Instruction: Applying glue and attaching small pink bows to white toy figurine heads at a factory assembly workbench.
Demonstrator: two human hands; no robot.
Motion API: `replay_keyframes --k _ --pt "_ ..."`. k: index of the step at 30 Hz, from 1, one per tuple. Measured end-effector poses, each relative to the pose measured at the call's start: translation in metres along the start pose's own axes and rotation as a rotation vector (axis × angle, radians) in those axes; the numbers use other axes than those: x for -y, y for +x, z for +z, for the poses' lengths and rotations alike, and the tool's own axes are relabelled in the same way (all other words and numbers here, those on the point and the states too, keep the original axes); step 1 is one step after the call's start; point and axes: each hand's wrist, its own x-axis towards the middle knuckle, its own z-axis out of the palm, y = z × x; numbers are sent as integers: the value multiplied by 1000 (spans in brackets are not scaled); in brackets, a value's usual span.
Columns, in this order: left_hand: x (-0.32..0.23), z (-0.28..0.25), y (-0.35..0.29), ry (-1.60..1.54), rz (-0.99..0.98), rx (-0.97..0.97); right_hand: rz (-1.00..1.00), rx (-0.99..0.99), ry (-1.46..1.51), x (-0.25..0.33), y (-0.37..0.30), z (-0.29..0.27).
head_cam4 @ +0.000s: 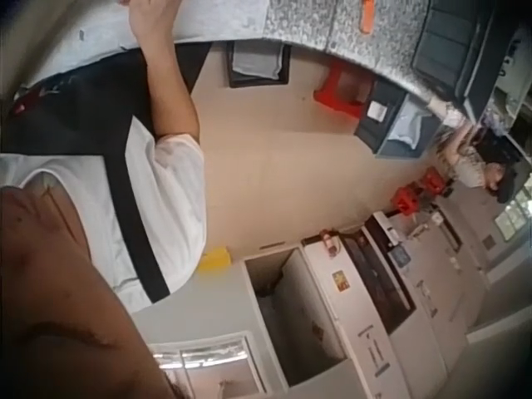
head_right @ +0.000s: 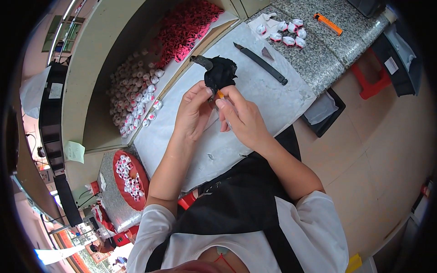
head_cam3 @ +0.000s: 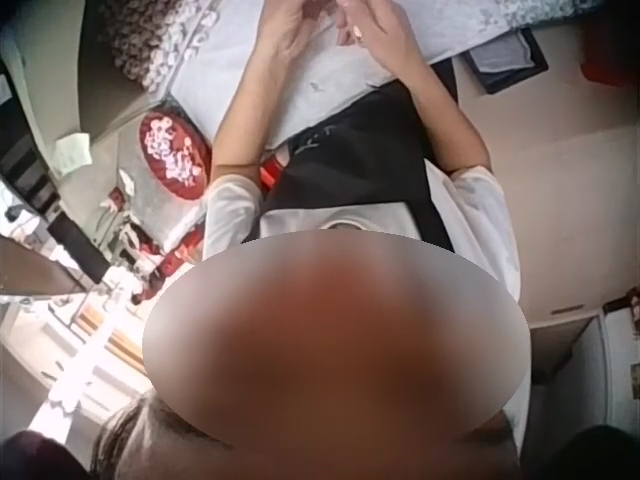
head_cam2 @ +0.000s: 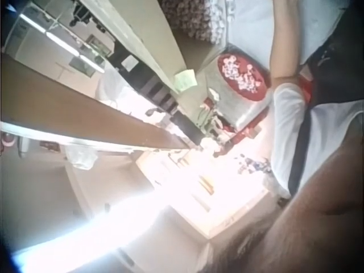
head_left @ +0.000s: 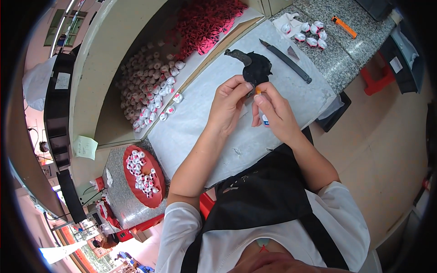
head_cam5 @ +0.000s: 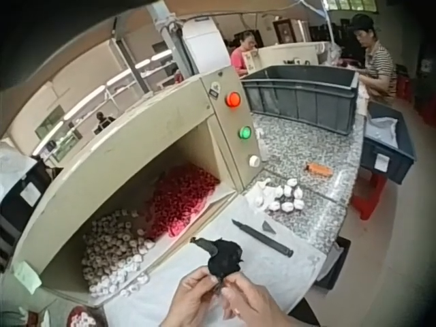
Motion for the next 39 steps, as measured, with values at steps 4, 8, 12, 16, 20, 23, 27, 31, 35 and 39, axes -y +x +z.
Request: replay_keyframes --k 4,8,12,16,20,23,27,31,35,39 --pt "3 0 -4 -118 -80 87 -20 55 143 -1 3 3" --pt "5 12 -10 -89 36 7 13 115 239 -9 2 -2" --pt "3 14 -12 -117 1 46 24 100 301 0 -1 1" --pt "-32 12 14 -110 338 -121 108 172 248 -7 -12 -4" --pt "-51 7 40 70 319 -32 90 147 275 5 -14 -13" --pt "-36 -5 49 431 381 -154 56 197 268 10 -3 -6" --pt "-11 -38 47 1309 732 -177 78 84 106 4 -1 9" --pt "3 -24 14 1067 854 -136 -57 -134 10 -2 -9 5" --pt "3 -18 -48 615 364 302 -286 -188 30 1 -8 11" --pt "11 -17 -69 545 414 142 -339 7 -131 7 -11 39"
